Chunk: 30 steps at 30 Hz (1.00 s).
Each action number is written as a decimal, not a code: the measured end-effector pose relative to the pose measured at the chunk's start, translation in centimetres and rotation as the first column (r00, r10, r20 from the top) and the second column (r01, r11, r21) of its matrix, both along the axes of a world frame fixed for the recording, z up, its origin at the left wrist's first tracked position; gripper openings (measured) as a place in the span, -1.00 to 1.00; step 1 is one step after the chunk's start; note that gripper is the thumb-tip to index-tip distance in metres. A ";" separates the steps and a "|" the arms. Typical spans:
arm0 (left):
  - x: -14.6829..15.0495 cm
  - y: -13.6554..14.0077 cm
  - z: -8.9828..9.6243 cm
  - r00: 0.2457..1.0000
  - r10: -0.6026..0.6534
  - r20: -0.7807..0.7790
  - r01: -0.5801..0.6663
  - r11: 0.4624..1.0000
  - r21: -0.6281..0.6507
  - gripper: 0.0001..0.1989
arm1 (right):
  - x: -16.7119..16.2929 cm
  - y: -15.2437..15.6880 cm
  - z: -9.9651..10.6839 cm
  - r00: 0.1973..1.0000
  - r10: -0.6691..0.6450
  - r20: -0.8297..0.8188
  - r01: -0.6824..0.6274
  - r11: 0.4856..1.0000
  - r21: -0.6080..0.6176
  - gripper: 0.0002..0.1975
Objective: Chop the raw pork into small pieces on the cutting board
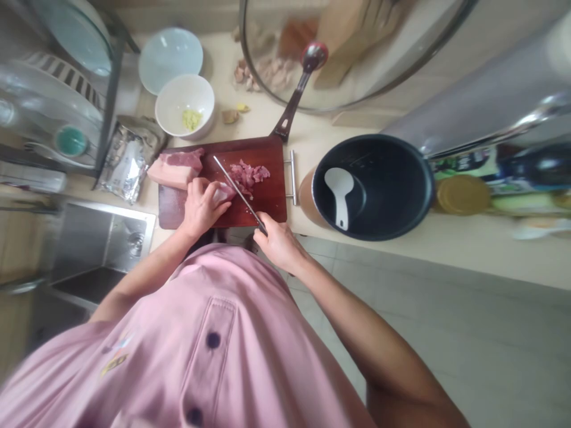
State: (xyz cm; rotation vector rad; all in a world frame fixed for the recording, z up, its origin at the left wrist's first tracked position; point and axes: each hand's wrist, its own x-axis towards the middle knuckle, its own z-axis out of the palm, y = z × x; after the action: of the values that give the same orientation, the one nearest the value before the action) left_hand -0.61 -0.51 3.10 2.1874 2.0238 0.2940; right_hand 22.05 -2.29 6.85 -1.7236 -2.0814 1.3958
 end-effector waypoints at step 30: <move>-0.6 0.4 -4.0 0.962 -0.233 0.144 0.181 0.935 0.304 -0.93 | 1.9 -0.9 3.6 0.946 0.246 0.211 -0.236 0.969 -0.069 -0.55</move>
State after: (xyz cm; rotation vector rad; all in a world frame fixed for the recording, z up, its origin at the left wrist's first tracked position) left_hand -1.24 -0.08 -0.91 2.4163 1.7276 0.7711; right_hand 23.94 -3.15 10.45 -1.7589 -2.4706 1.3733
